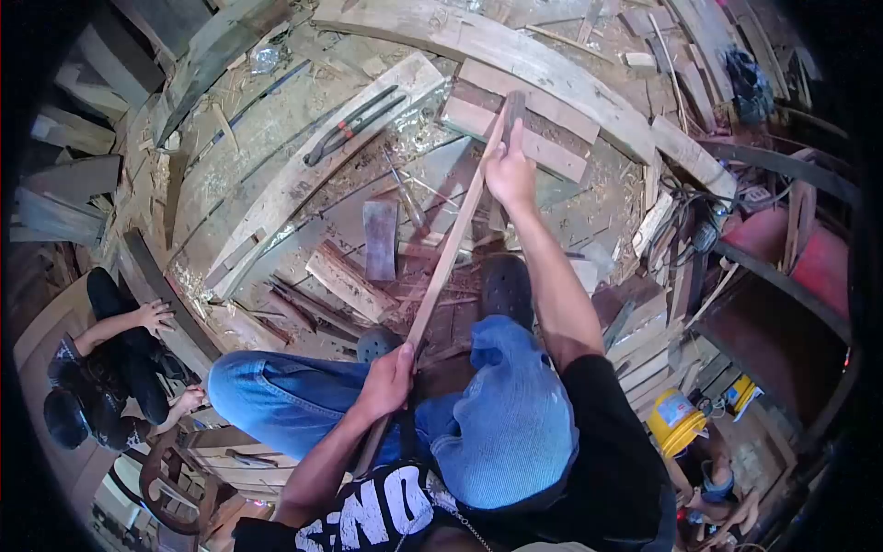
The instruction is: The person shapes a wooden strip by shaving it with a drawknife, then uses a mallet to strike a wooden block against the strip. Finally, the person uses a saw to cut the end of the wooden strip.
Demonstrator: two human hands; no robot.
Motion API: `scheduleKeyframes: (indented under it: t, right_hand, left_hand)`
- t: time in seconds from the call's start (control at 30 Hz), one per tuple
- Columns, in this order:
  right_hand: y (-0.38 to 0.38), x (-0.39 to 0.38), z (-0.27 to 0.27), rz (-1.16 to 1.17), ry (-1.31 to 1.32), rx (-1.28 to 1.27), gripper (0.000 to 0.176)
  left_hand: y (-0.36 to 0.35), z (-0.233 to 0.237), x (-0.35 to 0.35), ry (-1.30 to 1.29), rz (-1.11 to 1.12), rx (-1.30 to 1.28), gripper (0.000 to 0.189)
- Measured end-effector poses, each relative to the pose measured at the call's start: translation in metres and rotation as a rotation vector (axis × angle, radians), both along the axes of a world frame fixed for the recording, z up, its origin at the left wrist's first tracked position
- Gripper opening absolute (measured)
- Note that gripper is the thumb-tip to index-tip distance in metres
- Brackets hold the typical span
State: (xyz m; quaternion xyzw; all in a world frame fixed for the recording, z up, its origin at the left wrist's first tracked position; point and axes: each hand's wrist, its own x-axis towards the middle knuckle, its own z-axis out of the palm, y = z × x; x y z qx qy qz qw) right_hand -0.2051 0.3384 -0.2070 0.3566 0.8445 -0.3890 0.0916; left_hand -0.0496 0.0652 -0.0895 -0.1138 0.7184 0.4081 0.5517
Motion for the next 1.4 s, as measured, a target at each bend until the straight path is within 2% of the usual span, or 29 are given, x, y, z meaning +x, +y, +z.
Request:
scheduleKeyframes:
  t: [0.07, 0.1, 0.17, 0.27, 0.37, 0.43, 0.5, 0.53, 0.57, 0.63, 0.73, 0.77, 0.83, 0.9, 0.97, 1.0, 1.1, 1.13, 1.23, 1.27, 1.3, 1.37, 1.4]
  right_hand:
    - [-0.003, 0.010, 0.004, -0.001, -0.018, -0.016, 0.059]
    - [-0.010, 0.022, 0.002, 0.039, 0.080, 0.026, 0.058]
    - [-0.003, 0.018, -0.003, 0.013, 0.094, -0.060, 0.058]
    - [0.005, -0.010, -0.002, -0.008, -0.037, 0.027, 0.058]
    - [-0.009, 0.018, 0.009, 0.003, 0.052, -0.046, 0.058]
    - [-0.003, 0.003, 0.002, -0.002, 0.003, -0.052, 0.058]
    - [0.004, -0.012, -0.007, -0.008, 0.046, 0.076, 0.057]
    - [-0.005, 0.001, -0.007, -0.019, 0.122, 0.034, 0.057]
    - [-0.011, 0.015, -0.001, 0.018, 0.055, 0.011, 0.057]
    - [-0.008, 0.023, -0.007, 0.030, 0.135, -0.023, 0.056]
    - [0.011, -0.016, -0.012, 0.014, -0.015, 0.070, 0.057]
    - [0.004, -0.004, -0.013, 0.007, -0.017, 0.070, 0.057]
    - [-0.009, 0.017, -0.013, 0.028, 0.139, 0.021, 0.056]
    - [0.002, 0.009, -0.013, 0.042, 0.111, -0.023, 0.056]
    - [0.014, -0.015, -0.020, 0.047, 0.052, 0.116, 0.057]
    - [0.010, -0.017, -0.020, -0.015, -0.018, 0.078, 0.057]
    - [-0.006, 0.017, -0.008, 0.018, 0.067, 0.045, 0.056]
    - [-0.002, 0.013, -0.010, 0.015, 0.051, 0.026, 0.056]
    - [0.010, -0.009, -0.019, -0.044, 0.015, 0.034, 0.057]
    - [-0.005, 0.003, -0.001, -0.055, 0.067, -0.012, 0.058]
    - [-0.012, 0.025, -0.015, 0.024, 0.145, 0.082, 0.057]
    - [-0.011, 0.034, -0.007, 0.010, 0.054, -0.026, 0.057]
    - [-0.005, 0.026, -0.007, 0.026, 0.067, -0.005, 0.056]
  left_hand:
    - [0.000, 0.001, 0.001, 0.008, -0.013, 0.006, 0.048]
    - [0.001, 0.001, -0.001, 0.025, -0.010, 0.008, 0.048]
    - [0.001, -0.005, 0.003, 0.076, 0.000, 0.022, 0.048]
    - [-0.002, 0.000, 0.006, 0.000, -0.009, 0.000, 0.048]
    - [-0.001, -0.009, -0.001, 0.024, 0.004, 0.025, 0.049]
    - [-0.004, -0.010, 0.005, 0.076, -0.030, 0.029, 0.049]
    - [-0.002, -0.001, 0.004, 0.012, -0.017, 0.014, 0.049]
    - [-0.003, -0.001, 0.003, 0.024, -0.017, 0.019, 0.049]
    - [-0.002, -0.004, 0.000, 0.046, -0.011, 0.030, 0.049]
    - [-0.001, -0.007, 0.001, 0.045, -0.018, 0.023, 0.050]
    - [-0.002, -0.004, -0.001, -0.023, -0.017, -0.003, 0.051]
    - [-0.003, -0.002, 0.001, -0.025, -0.024, -0.003, 0.051]
    - [-0.001, -0.004, 0.001, 0.022, -0.016, 0.013, 0.051]
    - [0.001, -0.003, 0.001, 0.017, -0.005, 0.009, 0.050]
    - [0.000, -0.002, -0.001, -0.039, -0.004, 0.000, 0.050]
    - [0.003, 0.001, -0.003, 0.100, -0.042, 0.012, 0.050]
    - [-0.001, -0.007, 0.003, 0.158, -0.027, 0.057, 0.050]
    - [-0.002, -0.008, 0.003, 0.068, -0.003, 0.054, 0.051]
    - [0.001, 0.001, -0.003, 0.026, -0.004, 0.016, 0.052]
    - [0.002, 0.002, -0.004, 0.055, -0.023, -0.006, 0.053]
    - [0.003, 0.000, -0.005, 0.065, -0.020, 0.002, 0.053]
    - [-0.001, -0.003, -0.003, -0.016, 0.008, 0.026, 0.052]
    - [-0.001, -0.002, -0.003, 0.048, -0.016, 0.037, 0.052]
